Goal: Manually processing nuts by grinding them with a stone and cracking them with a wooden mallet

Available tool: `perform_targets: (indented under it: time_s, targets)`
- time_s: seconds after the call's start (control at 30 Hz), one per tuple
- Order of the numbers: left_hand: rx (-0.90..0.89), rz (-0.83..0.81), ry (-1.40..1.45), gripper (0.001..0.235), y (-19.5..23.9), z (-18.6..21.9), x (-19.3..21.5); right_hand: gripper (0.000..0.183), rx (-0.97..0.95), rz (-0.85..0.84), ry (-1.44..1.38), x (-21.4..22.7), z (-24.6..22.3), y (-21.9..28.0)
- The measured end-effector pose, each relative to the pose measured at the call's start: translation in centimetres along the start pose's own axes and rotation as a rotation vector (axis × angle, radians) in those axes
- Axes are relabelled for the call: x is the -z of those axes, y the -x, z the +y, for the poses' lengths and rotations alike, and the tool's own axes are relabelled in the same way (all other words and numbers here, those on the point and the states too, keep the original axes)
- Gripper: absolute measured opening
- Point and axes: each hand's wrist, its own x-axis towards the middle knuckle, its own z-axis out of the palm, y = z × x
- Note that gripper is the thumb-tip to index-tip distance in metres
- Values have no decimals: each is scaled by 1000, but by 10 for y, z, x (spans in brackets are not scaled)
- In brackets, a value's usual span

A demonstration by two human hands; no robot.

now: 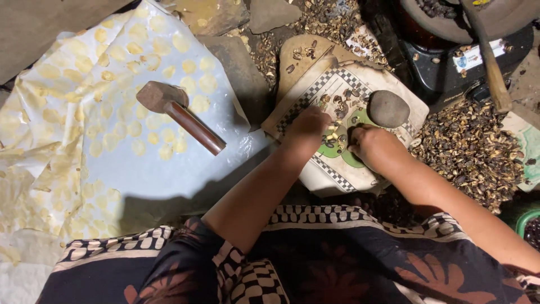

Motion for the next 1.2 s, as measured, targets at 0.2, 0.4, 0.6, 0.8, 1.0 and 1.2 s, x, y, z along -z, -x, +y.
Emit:
perform_targets:
  time_s: [0.2, 0.4, 0.6, 0.8, 1.0, 1.2]
  targets:
    - [-393, 126, -140, 24, 13, -25, -1, 19, 12, 149, -392, 25, -6, -11]
    - [-562, 271, -247, 16, 6, -30, -44, 16, 103, 223, -143, 6, -16, -47]
    - [-196, 37, 248, 31, 95, 19, 39, 7, -107, 262, -636, 46, -7, -28]
    - [-141, -57, 793, 26, 16, -28, -1, 9, 159, 247, -796, 91, -66, 6]
    - [222, -306, 1416, 16, 27, -25, 12, 14, 163, 228, -140, 32, -32, -33]
    - [-369, -683, 2026, 26, 18, -40, 23, 30, 103, 118, -106, 43, -43, -23]
